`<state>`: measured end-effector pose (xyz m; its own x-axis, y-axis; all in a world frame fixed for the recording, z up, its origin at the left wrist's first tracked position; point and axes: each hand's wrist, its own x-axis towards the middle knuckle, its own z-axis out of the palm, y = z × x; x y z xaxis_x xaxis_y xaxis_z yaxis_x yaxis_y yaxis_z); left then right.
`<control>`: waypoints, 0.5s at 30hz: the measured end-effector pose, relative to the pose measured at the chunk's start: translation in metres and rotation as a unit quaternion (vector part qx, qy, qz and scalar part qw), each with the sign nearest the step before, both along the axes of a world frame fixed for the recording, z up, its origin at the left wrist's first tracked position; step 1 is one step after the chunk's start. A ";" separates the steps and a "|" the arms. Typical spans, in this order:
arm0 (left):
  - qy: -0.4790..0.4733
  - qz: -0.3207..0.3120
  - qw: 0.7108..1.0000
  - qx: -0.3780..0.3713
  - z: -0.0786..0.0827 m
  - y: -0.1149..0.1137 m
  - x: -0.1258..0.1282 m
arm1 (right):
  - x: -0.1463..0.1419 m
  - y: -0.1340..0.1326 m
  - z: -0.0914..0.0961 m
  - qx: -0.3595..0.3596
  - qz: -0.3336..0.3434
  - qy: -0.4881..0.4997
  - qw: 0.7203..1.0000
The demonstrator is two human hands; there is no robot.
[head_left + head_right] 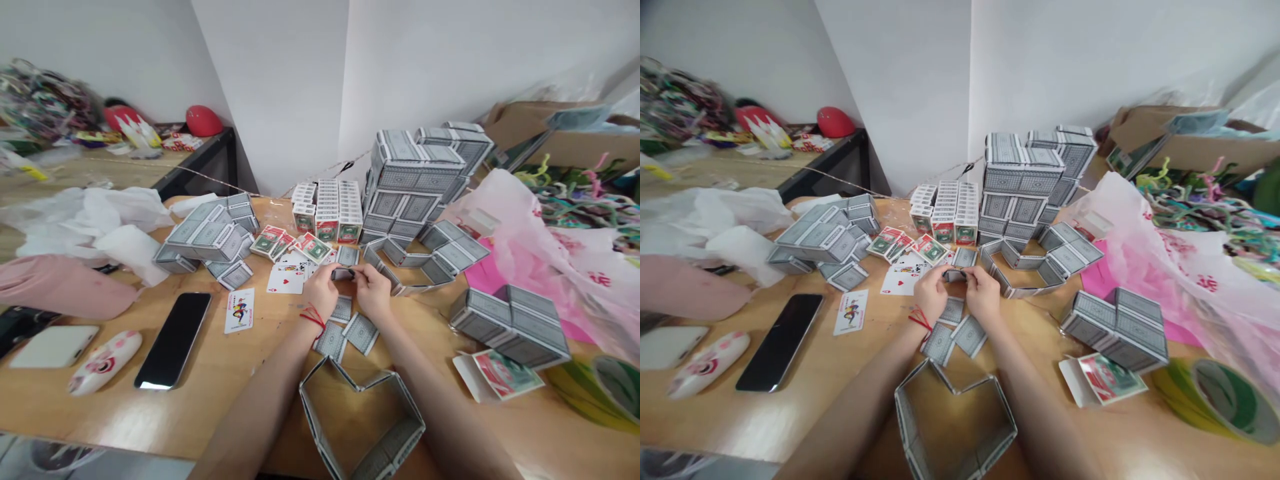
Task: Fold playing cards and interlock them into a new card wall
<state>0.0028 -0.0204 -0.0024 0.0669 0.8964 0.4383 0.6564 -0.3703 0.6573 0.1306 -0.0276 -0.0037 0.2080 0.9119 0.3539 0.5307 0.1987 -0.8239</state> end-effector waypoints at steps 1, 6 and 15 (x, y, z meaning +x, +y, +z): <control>-0.001 -0.001 1.000 -0.001 0.000 0.000 0.000 | 0.000 0.001 -0.001 -0.002 0.001 0.005 1.000; -0.007 -0.002 1.000 0.004 -0.002 0.000 -0.001 | 0.001 0.005 -0.009 -0.008 0.008 0.039 0.999; -0.010 -0.032 0.999 0.003 -0.001 0.000 -0.001 | -0.002 0.004 -0.008 -0.013 -0.029 -0.006 0.999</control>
